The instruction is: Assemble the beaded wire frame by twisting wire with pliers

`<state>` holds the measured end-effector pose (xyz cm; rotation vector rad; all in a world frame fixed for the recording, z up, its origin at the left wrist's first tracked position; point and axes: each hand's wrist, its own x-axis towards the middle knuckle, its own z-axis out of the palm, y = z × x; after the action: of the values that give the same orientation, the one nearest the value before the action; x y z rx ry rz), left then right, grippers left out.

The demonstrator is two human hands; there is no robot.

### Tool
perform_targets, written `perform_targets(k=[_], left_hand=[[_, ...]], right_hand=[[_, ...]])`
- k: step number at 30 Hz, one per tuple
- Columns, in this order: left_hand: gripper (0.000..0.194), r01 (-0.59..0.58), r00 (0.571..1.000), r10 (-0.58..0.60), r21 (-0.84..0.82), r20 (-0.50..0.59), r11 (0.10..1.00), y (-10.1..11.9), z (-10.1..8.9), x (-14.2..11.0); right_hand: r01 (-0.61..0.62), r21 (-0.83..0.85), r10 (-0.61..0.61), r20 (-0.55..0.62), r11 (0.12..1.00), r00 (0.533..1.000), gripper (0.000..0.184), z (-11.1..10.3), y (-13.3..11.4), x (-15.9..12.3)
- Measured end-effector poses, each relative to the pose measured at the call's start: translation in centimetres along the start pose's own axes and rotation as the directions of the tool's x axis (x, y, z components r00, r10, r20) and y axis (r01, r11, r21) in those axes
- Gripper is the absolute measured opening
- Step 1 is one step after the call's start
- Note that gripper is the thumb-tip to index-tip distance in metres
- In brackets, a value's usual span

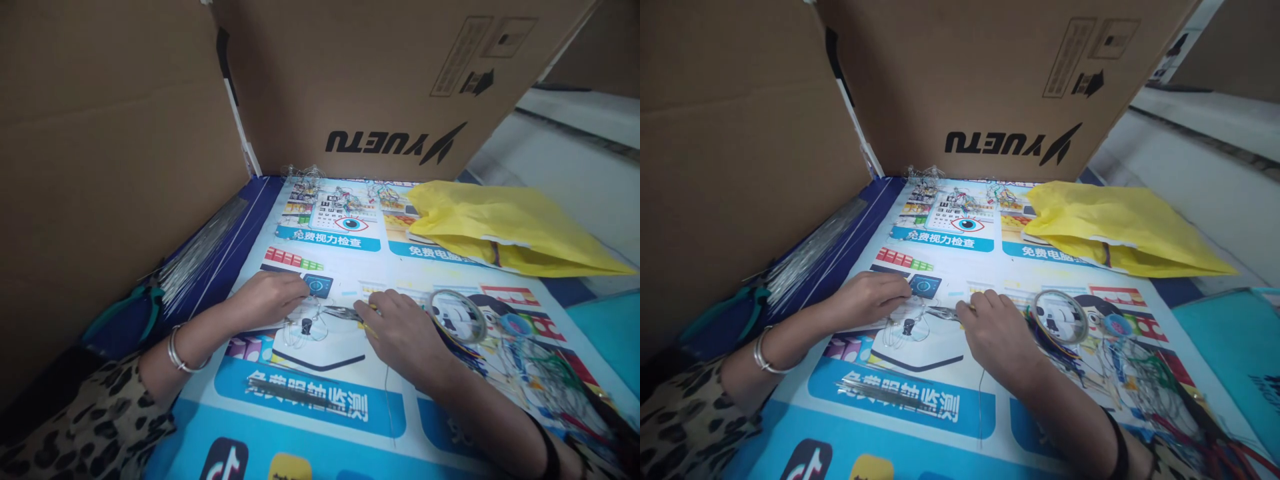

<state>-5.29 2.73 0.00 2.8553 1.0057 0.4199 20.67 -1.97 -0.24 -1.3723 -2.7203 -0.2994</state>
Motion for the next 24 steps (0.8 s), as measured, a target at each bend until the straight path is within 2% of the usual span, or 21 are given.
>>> perform_targets(k=[7,16,24], left_hand=[[0.018,-0.004,1.000,0.005,-0.075,0.021,0.997,0.1,-0.7,0.0],[0.014,0.048,0.999,-0.046,-0.171,0.018,0.984,0.3,-0.8,0.2],[0.020,0.098,0.994,-0.092,-0.121,0.058,0.988,0.8,-1.4,0.2]], right_hand=[[-0.005,-0.001,0.005,0.022,1.000,1.000,0.020,0.1,0.1,0.1],[0.011,-0.085,-0.010,0.006,0.996,1.000,0.024,-0.1,0.5,0.4],[0.038,-0.154,-0.040,-0.013,0.987,0.999,0.023,-0.6,0.8,1.5]])
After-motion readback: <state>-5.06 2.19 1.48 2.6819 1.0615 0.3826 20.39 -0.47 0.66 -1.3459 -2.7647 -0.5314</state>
